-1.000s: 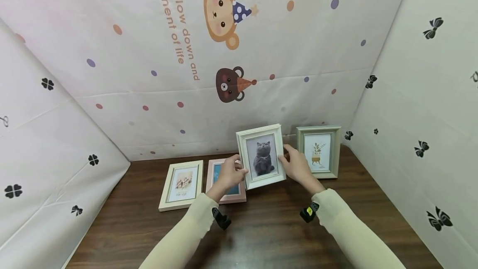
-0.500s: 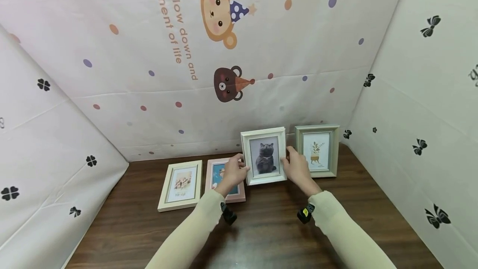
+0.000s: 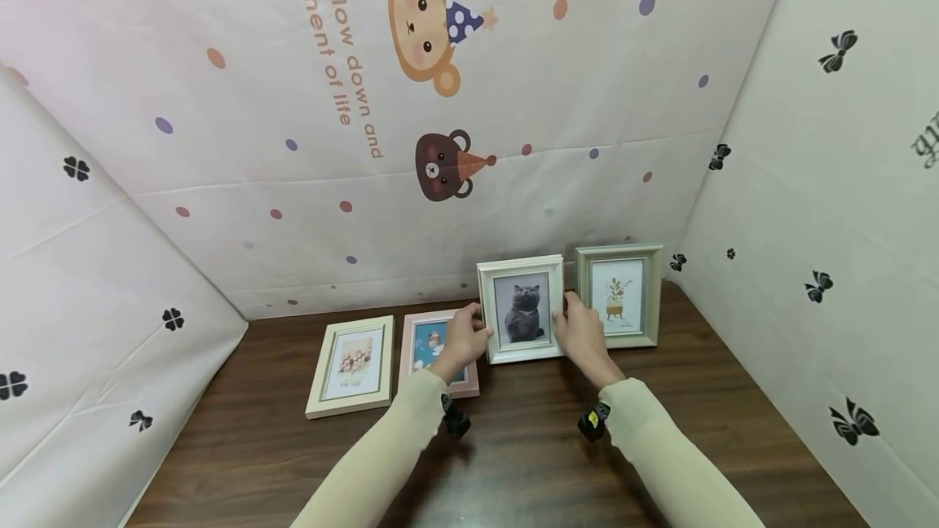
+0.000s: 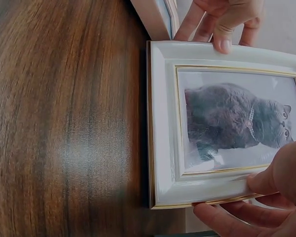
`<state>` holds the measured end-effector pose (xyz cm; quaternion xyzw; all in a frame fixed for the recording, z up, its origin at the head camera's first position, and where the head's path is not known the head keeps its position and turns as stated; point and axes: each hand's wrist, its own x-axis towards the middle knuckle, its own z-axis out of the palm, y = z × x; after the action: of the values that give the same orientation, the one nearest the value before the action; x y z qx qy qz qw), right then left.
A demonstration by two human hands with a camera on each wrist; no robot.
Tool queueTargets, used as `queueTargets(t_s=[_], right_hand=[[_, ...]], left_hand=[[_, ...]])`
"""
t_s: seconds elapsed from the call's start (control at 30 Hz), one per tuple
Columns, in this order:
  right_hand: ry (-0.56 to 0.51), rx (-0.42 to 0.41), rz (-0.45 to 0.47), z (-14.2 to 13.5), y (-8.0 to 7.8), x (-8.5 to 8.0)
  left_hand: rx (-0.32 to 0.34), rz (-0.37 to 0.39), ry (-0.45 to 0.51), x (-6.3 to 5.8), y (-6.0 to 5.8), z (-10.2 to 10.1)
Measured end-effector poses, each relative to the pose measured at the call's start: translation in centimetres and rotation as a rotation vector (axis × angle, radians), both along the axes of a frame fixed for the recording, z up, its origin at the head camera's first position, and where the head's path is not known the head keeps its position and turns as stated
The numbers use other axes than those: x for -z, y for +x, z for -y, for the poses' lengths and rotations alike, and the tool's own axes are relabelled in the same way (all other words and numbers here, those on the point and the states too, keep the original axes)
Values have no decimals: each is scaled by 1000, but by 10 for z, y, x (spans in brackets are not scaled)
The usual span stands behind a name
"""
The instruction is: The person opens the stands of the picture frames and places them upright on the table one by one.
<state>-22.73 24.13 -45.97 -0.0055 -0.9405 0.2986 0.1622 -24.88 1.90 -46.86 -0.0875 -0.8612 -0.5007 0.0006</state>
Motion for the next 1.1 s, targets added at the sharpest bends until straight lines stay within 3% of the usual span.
queueTargets(t_s=[0.27, 0.53, 0.77, 1.1], right_hand=[[10, 36, -8, 3, -3, 1], [27, 69, -56, 9, -9, 1], [38, 110, -47, 9, -13, 1], [45, 107, -19, 9, -11, 4]], left_hand=[[17, 2, 16, 3, -5, -2], [-7, -9, 19, 0, -11, -5], [2, -7, -14, 1, -14, -8], [41, 7, -31, 4, -13, -7]])
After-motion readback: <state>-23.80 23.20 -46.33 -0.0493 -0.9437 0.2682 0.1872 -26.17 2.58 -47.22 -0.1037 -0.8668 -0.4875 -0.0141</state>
